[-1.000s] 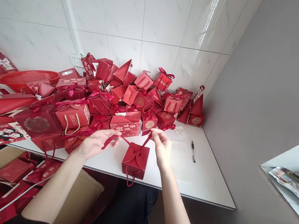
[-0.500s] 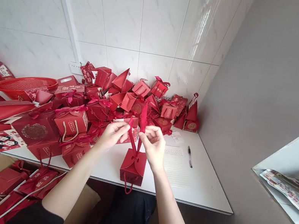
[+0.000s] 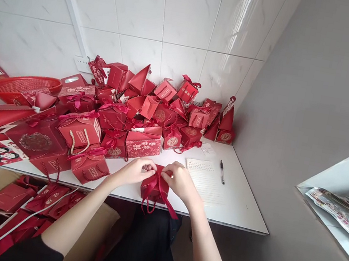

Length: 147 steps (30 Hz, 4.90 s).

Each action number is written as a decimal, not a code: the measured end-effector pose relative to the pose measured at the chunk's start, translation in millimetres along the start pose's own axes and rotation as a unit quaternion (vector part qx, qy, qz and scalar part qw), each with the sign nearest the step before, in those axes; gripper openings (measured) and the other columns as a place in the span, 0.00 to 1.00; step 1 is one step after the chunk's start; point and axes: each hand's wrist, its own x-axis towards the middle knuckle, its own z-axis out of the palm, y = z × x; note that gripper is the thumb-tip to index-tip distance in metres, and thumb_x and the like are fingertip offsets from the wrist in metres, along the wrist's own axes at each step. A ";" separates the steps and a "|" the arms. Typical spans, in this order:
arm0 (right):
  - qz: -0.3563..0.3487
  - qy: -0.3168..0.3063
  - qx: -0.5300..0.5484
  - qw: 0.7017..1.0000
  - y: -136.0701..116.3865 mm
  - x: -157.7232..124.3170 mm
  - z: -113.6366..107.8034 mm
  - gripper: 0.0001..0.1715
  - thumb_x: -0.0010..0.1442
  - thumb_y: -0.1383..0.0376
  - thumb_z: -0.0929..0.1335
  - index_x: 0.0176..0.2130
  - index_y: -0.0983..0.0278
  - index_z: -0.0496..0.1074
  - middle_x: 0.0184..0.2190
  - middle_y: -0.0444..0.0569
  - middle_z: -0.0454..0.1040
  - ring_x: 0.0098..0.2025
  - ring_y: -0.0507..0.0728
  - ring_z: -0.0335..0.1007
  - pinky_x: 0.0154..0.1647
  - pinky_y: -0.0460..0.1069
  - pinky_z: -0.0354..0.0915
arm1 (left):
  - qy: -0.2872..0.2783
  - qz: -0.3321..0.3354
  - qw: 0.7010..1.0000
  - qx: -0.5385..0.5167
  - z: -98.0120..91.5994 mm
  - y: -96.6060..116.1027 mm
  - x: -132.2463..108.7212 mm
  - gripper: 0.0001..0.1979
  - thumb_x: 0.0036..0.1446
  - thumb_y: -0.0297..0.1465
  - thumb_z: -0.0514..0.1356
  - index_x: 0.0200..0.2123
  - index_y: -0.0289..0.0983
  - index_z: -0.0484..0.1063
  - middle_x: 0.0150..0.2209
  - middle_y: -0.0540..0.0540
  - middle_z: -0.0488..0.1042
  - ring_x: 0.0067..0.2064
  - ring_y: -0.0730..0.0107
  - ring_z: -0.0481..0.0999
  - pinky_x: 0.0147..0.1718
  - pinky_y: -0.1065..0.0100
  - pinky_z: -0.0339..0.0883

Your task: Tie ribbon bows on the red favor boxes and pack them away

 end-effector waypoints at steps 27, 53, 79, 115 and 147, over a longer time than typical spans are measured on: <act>-0.034 0.040 0.071 0.996 18.2 -3.4 30.7 0.06 0.55 0.71 0.63 0.27 0.62 0.63 0.27 0.45 0.64 0.28 0.52 0.62 0.30 0.48 0.62 | 0.047 0.031 0.995 0.088 28.6 -17.3 -11.6 0.07 0.60 0.28 0.49 0.28 0.39 0.59 0.33 0.47 0.64 0.39 0.65 0.64 0.41 0.63 0.60; -0.019 0.054 0.143 0.988 24.5 -7.5 34.0 0.09 0.61 0.64 0.62 0.30 0.63 0.66 0.28 0.45 0.66 0.28 0.52 0.61 0.30 0.48 0.62 | 0.089 -0.036 0.995 -0.016 33.7 -11.7 -9.4 0.05 0.51 0.26 0.54 0.25 0.38 0.62 0.29 0.49 0.65 0.37 0.66 0.66 0.40 0.64 0.60; 0.002 0.047 0.158 0.986 26.0 -6.9 35.0 0.05 0.57 0.66 0.63 0.31 0.63 0.68 0.28 0.44 0.66 0.28 0.51 0.61 0.31 0.48 0.60 | 0.120 -0.068 0.988 -0.069 38.2 -9.5 -9.7 0.02 0.47 0.28 0.59 0.25 0.37 0.67 0.31 0.48 0.67 0.41 0.62 0.66 0.45 0.60 0.58; 0.027 0.022 0.248 0.968 25.5 -5.0 35.2 0.12 0.58 0.57 0.64 0.29 0.62 0.62 0.26 0.43 0.66 0.27 0.51 0.61 0.29 0.48 0.60 | 0.141 -0.108 0.958 -0.226 42.7 -19.6 -10.0 0.07 0.51 0.34 0.57 0.27 0.37 0.66 0.31 0.49 0.69 0.37 0.67 0.69 0.40 0.67 0.62; 0.102 0.069 0.402 0.908 30.7 -5.1 35.8 0.18 0.45 0.59 0.71 0.22 0.62 0.58 0.24 0.44 0.69 0.29 0.53 0.61 0.31 0.49 0.57 | 0.289 -0.102 0.751 -0.585 -10.6 0.5 -17.6 0.07 0.43 0.28 0.62 0.25 0.35 0.65 0.24 0.52 0.64 0.24 0.78 0.62 0.28 0.72 0.60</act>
